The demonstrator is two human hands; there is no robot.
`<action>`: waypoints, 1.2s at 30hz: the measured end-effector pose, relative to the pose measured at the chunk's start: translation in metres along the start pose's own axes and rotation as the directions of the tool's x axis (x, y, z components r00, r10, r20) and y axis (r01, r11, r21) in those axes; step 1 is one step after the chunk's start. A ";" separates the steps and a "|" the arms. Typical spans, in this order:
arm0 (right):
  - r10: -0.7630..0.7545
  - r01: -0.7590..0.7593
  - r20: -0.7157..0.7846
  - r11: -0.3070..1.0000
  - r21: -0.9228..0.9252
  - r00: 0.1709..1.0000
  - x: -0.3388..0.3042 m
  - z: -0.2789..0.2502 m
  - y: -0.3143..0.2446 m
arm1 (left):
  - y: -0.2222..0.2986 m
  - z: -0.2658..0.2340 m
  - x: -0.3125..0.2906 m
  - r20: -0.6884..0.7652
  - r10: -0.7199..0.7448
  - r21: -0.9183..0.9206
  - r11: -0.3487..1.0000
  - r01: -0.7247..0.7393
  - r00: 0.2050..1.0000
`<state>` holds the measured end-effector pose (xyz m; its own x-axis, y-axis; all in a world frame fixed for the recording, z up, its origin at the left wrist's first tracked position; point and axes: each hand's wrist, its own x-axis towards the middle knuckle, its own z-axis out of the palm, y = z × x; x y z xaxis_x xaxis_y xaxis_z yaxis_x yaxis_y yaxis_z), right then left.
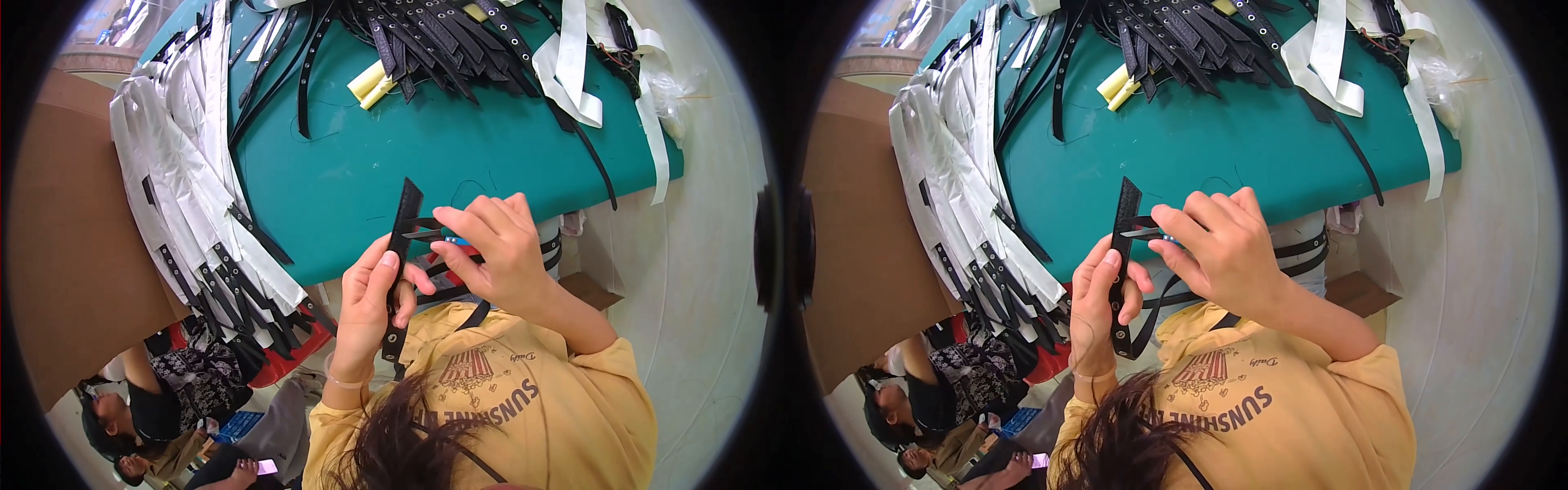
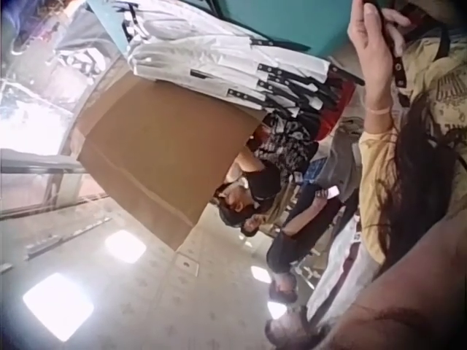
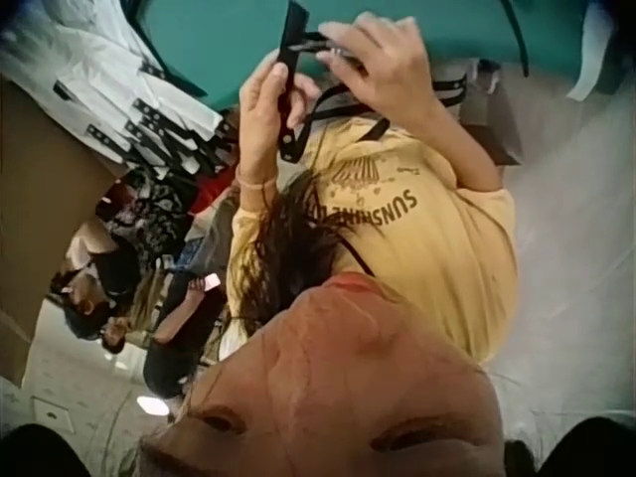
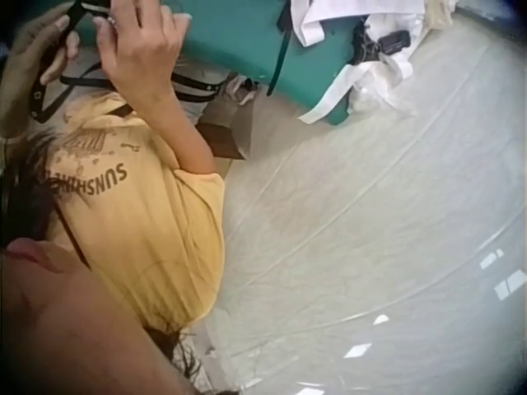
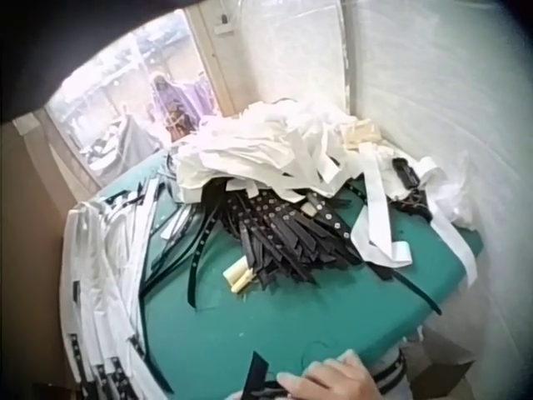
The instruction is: Assembling and trimming black belt components and white straps at a factory workbench.
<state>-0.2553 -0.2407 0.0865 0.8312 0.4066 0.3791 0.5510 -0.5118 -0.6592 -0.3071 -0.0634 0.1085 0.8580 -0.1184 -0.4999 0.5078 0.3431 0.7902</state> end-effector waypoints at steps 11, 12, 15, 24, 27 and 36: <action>0.014 -0.014 -0.007 0.996 0.091 1.000 0.000 0.003 0.001 | -0.002 0.002 -0.006 0.054 0.006 -0.019 1.000 -0.005 0.999; 0.020 -0.019 -0.003 0.995 0.098 1.000 0.000 0.002 0.001 | -0.003 0.002 -0.006 0.049 0.008 -0.038 0.999 -0.006 0.999; 0.034 -0.035 0.009 0.994 0.106 0.999 0.000 0.003 0.002 | -0.002 0.001 -0.004 0.043 -0.025 -0.037 0.999 0.026 0.999; 0.505 -0.414 0.070 0.613 0.672 0.860 0.001 0.015 0.012 | 0.003 0.001 -0.003 0.036 -0.046 -0.033 0.998 0.047 0.998; 0.529 -0.414 0.256 0.203 0.888 0.809 -0.010 0.030 0.013 | -0.001 0.002 -0.004 -0.011 0.010 -0.137 0.991 -0.011 1.000; -0.434 -0.497 0.772 0.594 0.633 0.464 -0.056 0.013 -0.004 | 0.022 -0.088 -0.064 -0.299 0.499 -0.881 0.185 -0.436 0.814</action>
<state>-0.3050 -0.2515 0.0600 0.0891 0.9952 -0.0393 -0.1321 -0.0273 -0.9909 -0.3571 0.0335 0.1270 0.9281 0.3531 -0.1184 -0.3493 0.9356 0.0520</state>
